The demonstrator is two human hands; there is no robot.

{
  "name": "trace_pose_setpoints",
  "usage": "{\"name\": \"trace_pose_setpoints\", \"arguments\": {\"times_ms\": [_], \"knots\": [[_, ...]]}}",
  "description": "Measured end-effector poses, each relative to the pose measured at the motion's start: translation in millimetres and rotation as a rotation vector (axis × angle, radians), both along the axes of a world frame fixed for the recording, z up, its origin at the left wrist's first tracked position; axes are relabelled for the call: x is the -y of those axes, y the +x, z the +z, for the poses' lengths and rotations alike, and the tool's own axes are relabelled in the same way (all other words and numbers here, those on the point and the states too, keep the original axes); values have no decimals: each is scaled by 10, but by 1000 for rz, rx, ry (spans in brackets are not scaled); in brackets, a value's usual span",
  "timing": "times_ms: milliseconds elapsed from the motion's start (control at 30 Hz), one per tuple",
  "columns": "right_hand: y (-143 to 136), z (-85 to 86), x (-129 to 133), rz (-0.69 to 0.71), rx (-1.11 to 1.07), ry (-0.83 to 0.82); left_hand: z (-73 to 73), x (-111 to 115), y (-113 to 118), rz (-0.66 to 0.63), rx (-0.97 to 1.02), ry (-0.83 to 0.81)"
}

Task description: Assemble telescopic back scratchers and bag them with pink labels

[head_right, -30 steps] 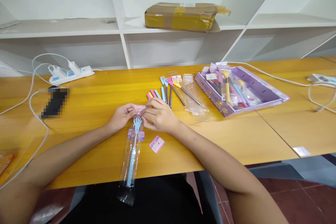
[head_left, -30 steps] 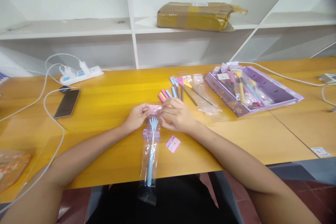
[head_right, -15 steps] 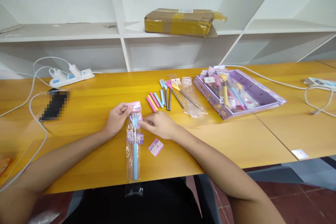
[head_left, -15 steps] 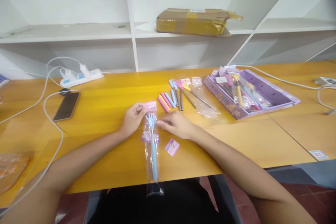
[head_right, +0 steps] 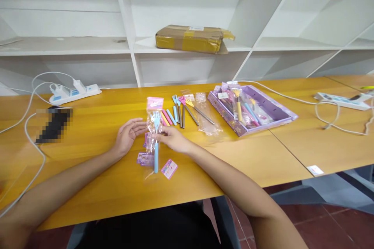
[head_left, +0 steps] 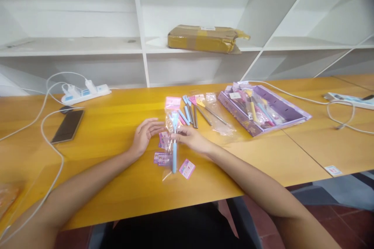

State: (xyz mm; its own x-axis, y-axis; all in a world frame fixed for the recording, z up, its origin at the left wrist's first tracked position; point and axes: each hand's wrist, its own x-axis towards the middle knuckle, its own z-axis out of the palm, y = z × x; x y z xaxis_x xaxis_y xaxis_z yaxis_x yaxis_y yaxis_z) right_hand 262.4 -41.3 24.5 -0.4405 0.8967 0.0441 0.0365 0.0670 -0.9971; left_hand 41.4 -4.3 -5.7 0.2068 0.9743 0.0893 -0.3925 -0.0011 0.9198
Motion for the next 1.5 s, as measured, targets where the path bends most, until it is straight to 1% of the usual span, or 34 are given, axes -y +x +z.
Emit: {"name": "trace_pose_setpoints", "arguments": {"times_ms": [100, 167, 233, 300, 333, 367, 433, 467, 500, 533, 567, 600, 633, 700, 733, 767, 800, 833, 867, 900, 933, 967, 1067, 1133, 1167, 1233, 1267, 1333, 1433, 1467, 1500], "knots": [[185, 161, -155, -199, 14, 69, 47, 33, 1, -32, -26, -10], [360, 315, -252, -354, -16, 150, 52, 48, 1, -37, -53, -20], [601, 501, -323, -562, -50, 312, 38, 53, 4, -50, -84, -23], [925, 698, -371, -803, 3, 524, 14, 52, 7, -72, -111, -18], [1116, 789, -394, -925, 95, 628, 0, 50, 7, -87, -120, -13], [1319, 867, -419, -1040, 235, 720, -13, 48, 7, -102, -128, -7], [1729, 949, -484, -1219, 631, 854, -37, 44, 3, -122, -143, 5], [1916, 941, -522, -1302, 802, 876, -46, 43, 1, -126, -153, 12], [2078, 893, -562, -1380, 937, 838, -54, 43, -2, -128, -163, 21], [2211, 808, -600, -1415, 1059, 748, -61, 44, -3, -129, -172, 29], [2312, 692, -635, -1409, 1163, 632, -65, 45, -4, -131, -180, 37], [2385, 552, -663, -1360, 1246, 509, -69, 47, -4, -135, -187, 42], [2434, 404, -686, -1301, 1282, 438, -72, 48, -3, -141, -194, 45], [2485, 129, -717, -1202, 1314, 324, -76, 49, 1, -150, -211, 45], [2496, 26, -727, -1176, 1327, 274, -78, 48, 4, -153, -221, 44], [2501, -45, -736, -1180, 1352, 240, -79, 47, 6, -156, -232, 44], [2496, -84, -743, -1205, 1382, 238, -81, 46, 8, -158, -243, 46], [2477, -91, -749, -1241, 1410, 277, -82, 44, 9, -159, -252, 49], [2439, -74, -755, -1270, 1426, 351, -82, 43, 10, -159, -259, 53], [2378, -41, -761, -1267, 1421, 444, -82, 43, 10, -159, -266, 58], [2290, 0, -766, -1207, 1399, 520, -81, 44, 10, -158, -271, 64], [2176, 39, -770, -1095, 1364, 560, -81, 45, 10, -157, -275, 70], [1730, 79, -780, -692, 1279, 552, -83, 47, 10, -156, -293, 74], [1431, 26, -782, -514, 1332, 552, -94, 45, 9, -155, -308, 68], [1308, -15, -781, -466, 1387, 538, -104, 42, 8, -154, -316, 65], [1139, -97, -779, -440, 1495, 472, -127, 34, 5, -153, -331, 70], [1093, -126, -778, -453, 1534, 428, -139, 30, 3, -153, -336, 75], [1054, -141, -772, -528, 1565, 353, -157, 25, 0, -157, -342, 81], [1004, -56, -730, -643, 1464, 328, -161, 25, -2, -162, -334, 84], [960, -12, -699, -649, 1404, 345, -157, 28, -3, -165, -329, 87], [895, 31, -660, -626, 1332, 371, -152, 30, -4, -168, -325, 91]]}}
